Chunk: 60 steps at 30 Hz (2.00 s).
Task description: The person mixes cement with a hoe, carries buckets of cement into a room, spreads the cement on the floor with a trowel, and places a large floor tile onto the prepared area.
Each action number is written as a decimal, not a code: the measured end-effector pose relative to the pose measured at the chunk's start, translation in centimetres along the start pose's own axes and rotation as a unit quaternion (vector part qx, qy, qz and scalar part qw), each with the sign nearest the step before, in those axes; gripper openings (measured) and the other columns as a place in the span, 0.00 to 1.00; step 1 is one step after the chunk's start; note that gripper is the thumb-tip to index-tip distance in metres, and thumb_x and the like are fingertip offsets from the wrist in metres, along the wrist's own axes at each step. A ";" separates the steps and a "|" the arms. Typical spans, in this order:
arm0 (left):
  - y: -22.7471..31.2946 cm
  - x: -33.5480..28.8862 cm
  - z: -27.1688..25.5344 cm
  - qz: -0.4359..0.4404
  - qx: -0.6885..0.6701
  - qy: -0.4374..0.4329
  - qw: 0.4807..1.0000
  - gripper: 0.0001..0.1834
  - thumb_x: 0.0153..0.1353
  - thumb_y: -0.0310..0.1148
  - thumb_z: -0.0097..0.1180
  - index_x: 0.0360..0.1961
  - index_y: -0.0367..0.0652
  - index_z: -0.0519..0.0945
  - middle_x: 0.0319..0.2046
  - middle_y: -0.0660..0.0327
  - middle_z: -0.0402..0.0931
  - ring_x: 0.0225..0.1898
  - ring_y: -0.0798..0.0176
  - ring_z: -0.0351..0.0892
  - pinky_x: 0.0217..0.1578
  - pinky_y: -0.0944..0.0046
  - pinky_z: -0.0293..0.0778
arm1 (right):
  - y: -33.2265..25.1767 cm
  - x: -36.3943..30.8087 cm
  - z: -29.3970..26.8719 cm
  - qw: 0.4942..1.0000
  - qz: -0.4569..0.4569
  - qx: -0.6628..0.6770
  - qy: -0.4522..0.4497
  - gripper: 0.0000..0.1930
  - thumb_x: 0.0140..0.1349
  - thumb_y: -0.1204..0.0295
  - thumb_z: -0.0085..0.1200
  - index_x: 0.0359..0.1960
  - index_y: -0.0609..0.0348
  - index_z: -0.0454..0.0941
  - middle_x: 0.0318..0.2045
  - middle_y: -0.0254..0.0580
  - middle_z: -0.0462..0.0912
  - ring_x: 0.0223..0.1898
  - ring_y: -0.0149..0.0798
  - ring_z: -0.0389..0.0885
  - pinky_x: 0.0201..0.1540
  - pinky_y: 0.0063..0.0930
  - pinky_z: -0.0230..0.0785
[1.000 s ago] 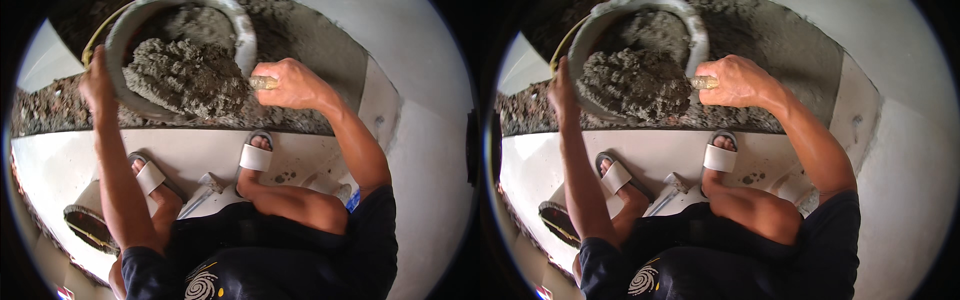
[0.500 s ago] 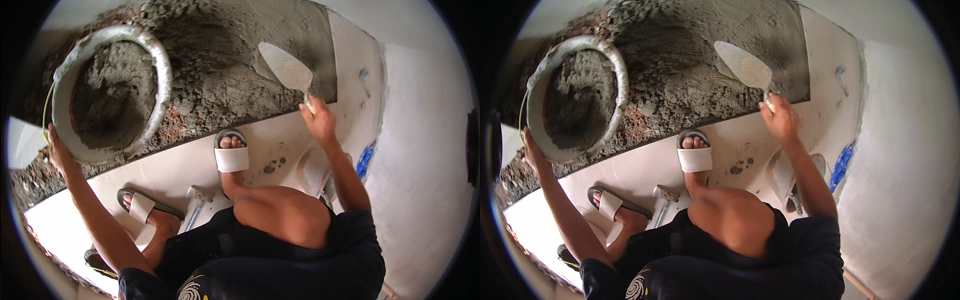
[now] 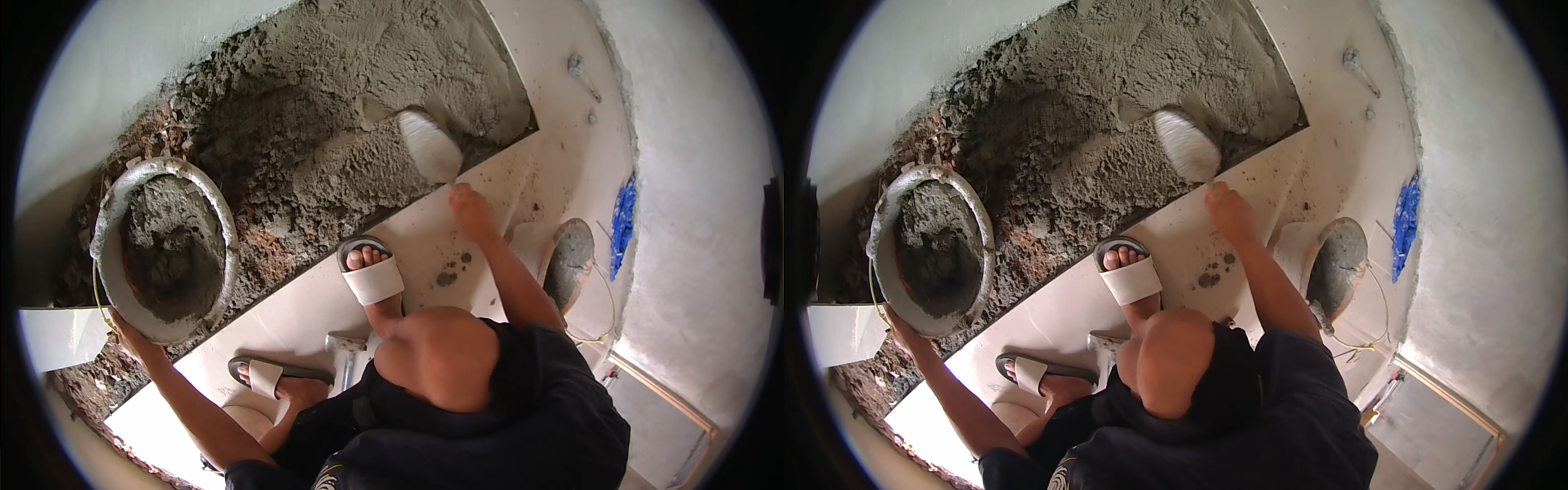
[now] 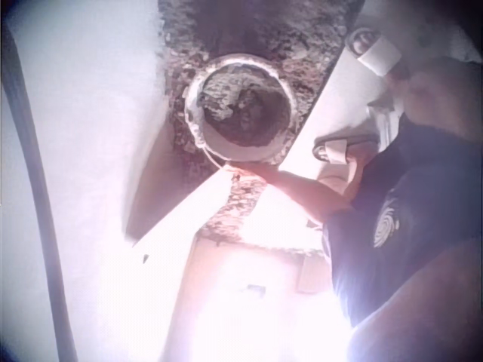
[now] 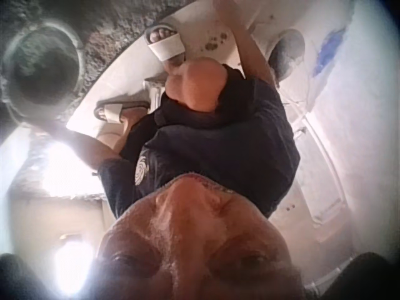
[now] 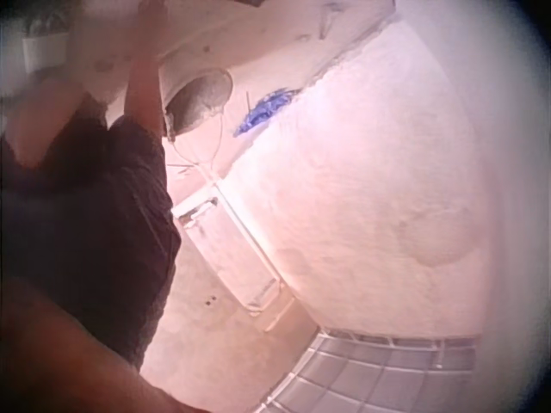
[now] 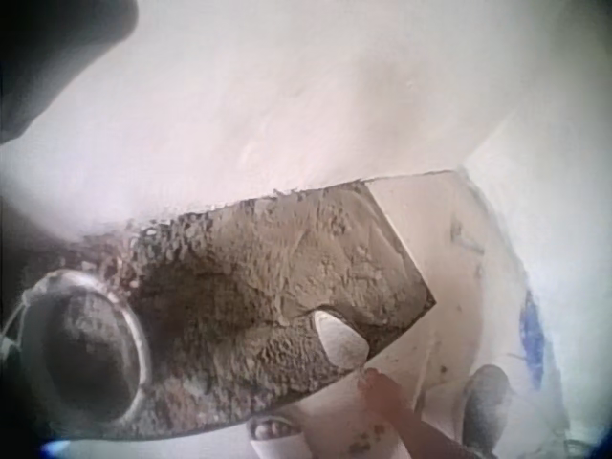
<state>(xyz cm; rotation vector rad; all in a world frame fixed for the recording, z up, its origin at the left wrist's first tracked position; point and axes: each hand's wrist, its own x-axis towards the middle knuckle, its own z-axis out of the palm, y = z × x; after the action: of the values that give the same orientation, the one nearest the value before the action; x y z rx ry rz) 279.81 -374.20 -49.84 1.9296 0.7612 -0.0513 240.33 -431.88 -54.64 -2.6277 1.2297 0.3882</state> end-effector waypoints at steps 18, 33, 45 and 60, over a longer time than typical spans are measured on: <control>0.1 -0.6 -0.1 0.062 0.072 0.038 0.995 0.40 0.59 0.64 0.49 0.55 0.35 0.77 0.49 0.48 0.77 0.46 0.50 0.78 0.48 0.50 0.75 | 8.8 6.7 -2.7 0.983 0.171 0.020 0.060 0.25 0.68 0.46 0.39 0.48 0.56 0.73 0.44 0.49 0.79 0.46 0.54 0.78 0.49 0.48 0.70; -0.3 0.3 -0.6 0.059 0.117 0.047 0.990 0.37 0.61 0.62 0.49 0.53 0.37 0.78 0.47 0.49 0.78 0.44 0.52 0.79 0.46 0.51 0.76 | 10.9 9.5 -2.5 0.870 0.333 0.364 -0.009 0.28 0.70 0.46 0.37 0.39 0.63 0.75 0.31 0.44 0.76 0.37 0.43 0.76 0.45 0.44 0.67; -0.4 -0.9 0.1 0.169 0.015 -0.109 0.979 0.28 0.70 0.52 0.40 0.54 0.38 0.75 0.45 0.57 0.79 0.42 0.61 0.78 0.46 0.62 0.73 | -7.7 -2.9 -3.2 0.976 -0.197 0.001 -0.095 0.20 0.67 0.54 0.47 0.42 0.63 0.73 0.36 0.64 0.78 0.38 0.63 0.78 0.36 0.48 0.69; 7.4 -12.0 5.8 0.182 0.010 0.068 0.981 0.25 0.65 0.49 0.54 0.31 0.32 0.83 0.20 0.60 0.74 0.24 0.67 0.66 0.28 0.62 0.66 | -39.8 2.4 -10.6 0.798 -0.578 -0.164 0.033 0.07 0.57 0.71 0.48 0.33 0.58 0.78 0.25 0.49 0.82 0.27 0.45 0.85 0.25 0.39 0.77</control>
<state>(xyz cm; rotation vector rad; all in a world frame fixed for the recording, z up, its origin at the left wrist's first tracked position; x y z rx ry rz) 275.78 -386.91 -42.46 2.0791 0.4842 0.3006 274.22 -411.80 -42.19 -3.0622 -0.6303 0.2591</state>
